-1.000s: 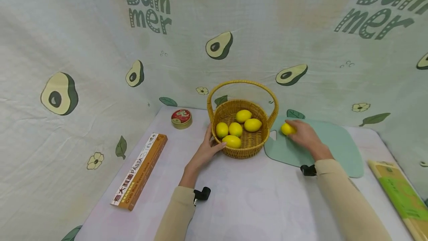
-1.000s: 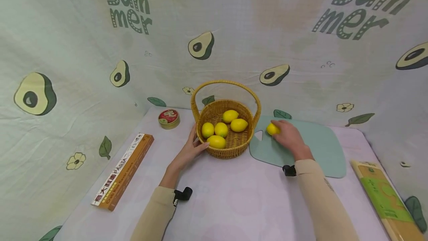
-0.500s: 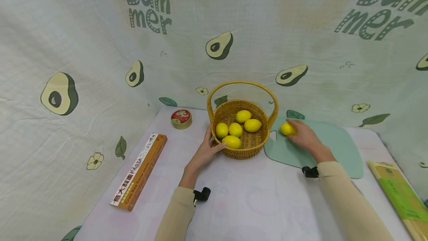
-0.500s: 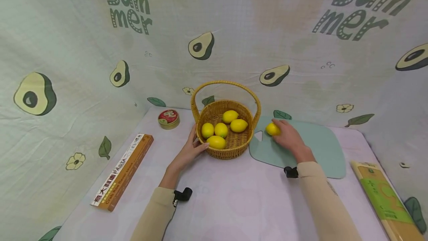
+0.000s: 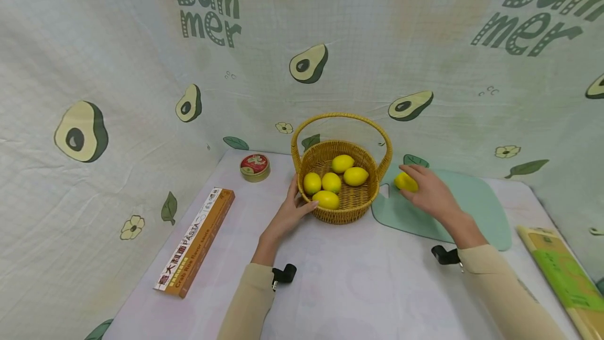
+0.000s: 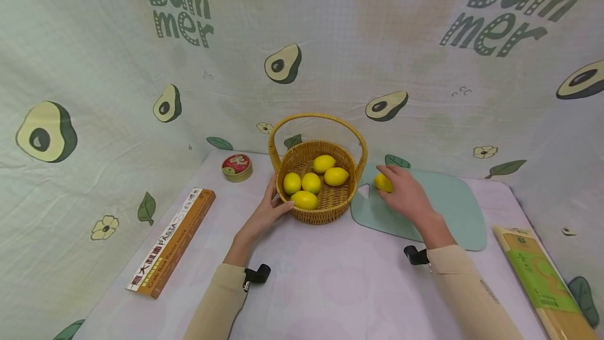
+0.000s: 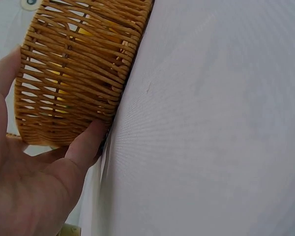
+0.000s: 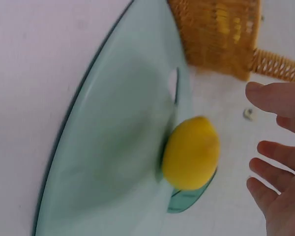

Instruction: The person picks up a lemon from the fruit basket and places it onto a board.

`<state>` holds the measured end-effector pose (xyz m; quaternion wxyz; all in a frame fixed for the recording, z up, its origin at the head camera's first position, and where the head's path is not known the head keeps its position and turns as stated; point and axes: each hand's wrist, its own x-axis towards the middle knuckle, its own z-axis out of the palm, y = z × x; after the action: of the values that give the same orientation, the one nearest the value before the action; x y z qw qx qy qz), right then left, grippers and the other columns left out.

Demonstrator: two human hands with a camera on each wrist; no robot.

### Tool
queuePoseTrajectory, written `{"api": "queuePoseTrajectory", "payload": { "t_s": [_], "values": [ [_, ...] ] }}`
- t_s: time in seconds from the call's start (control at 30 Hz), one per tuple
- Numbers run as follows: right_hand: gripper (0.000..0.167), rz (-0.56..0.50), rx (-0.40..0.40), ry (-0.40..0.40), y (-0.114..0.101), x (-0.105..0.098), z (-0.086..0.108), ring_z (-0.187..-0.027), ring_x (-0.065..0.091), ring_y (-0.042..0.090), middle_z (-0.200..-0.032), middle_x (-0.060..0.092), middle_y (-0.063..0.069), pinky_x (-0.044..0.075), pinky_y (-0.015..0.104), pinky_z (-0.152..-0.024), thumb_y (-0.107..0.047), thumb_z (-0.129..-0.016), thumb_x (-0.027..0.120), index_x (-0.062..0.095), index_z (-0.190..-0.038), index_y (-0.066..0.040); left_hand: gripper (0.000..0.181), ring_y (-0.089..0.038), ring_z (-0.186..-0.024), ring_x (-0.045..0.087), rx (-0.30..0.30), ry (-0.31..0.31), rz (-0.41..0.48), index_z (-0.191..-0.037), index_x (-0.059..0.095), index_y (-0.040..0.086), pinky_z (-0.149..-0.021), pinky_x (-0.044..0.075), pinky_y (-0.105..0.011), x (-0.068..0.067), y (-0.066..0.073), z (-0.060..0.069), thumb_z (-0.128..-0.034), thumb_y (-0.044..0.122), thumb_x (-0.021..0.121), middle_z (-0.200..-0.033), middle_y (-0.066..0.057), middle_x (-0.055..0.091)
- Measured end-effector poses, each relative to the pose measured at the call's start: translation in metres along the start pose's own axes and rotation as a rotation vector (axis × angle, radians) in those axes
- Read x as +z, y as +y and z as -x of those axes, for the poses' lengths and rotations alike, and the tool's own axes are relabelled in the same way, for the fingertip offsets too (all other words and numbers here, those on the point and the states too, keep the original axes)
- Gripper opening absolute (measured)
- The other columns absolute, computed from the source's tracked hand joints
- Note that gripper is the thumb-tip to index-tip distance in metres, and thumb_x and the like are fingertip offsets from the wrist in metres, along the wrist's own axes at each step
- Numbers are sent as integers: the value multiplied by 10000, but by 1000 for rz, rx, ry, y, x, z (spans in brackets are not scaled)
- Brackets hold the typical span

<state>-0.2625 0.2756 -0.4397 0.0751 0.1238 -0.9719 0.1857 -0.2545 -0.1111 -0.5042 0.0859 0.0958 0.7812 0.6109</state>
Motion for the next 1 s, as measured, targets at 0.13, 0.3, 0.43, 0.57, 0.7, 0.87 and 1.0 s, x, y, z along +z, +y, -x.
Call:
{"api": "queuePoseTrajectory", "payload": {
  "t_s": [0.13,0.3,0.43,0.57,0.7,0.87,1.0],
  "values": [
    [673,13,-60,21,-22,-5,8,-1336,424,463,-1482,456,217,406,674,-1018,-220,-889,733,449,-1492,-136,1087,-371,-1494,293,9,0,5,-1582,-71,412,-1152,379,-527,-1,0,-1,-849,566,718,-1687,32,48],
    [616,22,-153,78,-49,-6,13,-1239,536,409,-1374,565,182,493,604,-949,-245,-894,737,508,-1450,-112,1082,-371,-1494,293,8,0,8,-1580,-68,422,-1154,377,-524,-2,1,0,-851,560,720,-1687,35,50],
    [581,18,-207,86,-66,-1,11,-1184,594,377,-1340,600,167,539,550,-892,-220,-888,742,541,-1418,-93,1053,-360,-1498,290,7,-3,12,-1554,-67,486,-1160,373,-515,-2,2,1,-856,552,718,-1687,46,45],
    [556,15,-236,43,-83,8,8,-1148,622,353,-1333,614,156,552,517,-876,-256,-897,729,557,-1405,-107,1036,-363,-1501,282,9,-9,21,-1550,-66,495,-1159,375,-514,-1,2,1,-868,533,714,-1687,49,40],
    [549,-12,-239,-6,-95,21,-3,-1131,628,344,-1341,607,154,549,511,-894,-286,-912,709,554,-1410,-117,1017,-373,-1498,283,12,-11,20,-1552,-53,496,-1158,375,-521,0,2,1,-880,516,709,-1686,49,48],
    [594,-46,-191,-82,-98,37,-25,-1294,526,393,-1453,511,193,472,565,-1035,-274,-942,668,468,-1477,-111,996,-370,-1495,293,8,-7,22,-1544,-53,513,-1158,375,-519,1,0,0,-899,475,705,-1685,59,53],
    [649,-57,-151,-127,-97,48,-42,-1408,396,417,-1539,395,227,369,589,-1134,-230,-951,640,380,-1525,-74,1022,-363,-1493,298,7,1,16,-1554,-56,490,-1159,373,-518,0,0,0,-882,501,715,-1687,38,58]
  ]
}}
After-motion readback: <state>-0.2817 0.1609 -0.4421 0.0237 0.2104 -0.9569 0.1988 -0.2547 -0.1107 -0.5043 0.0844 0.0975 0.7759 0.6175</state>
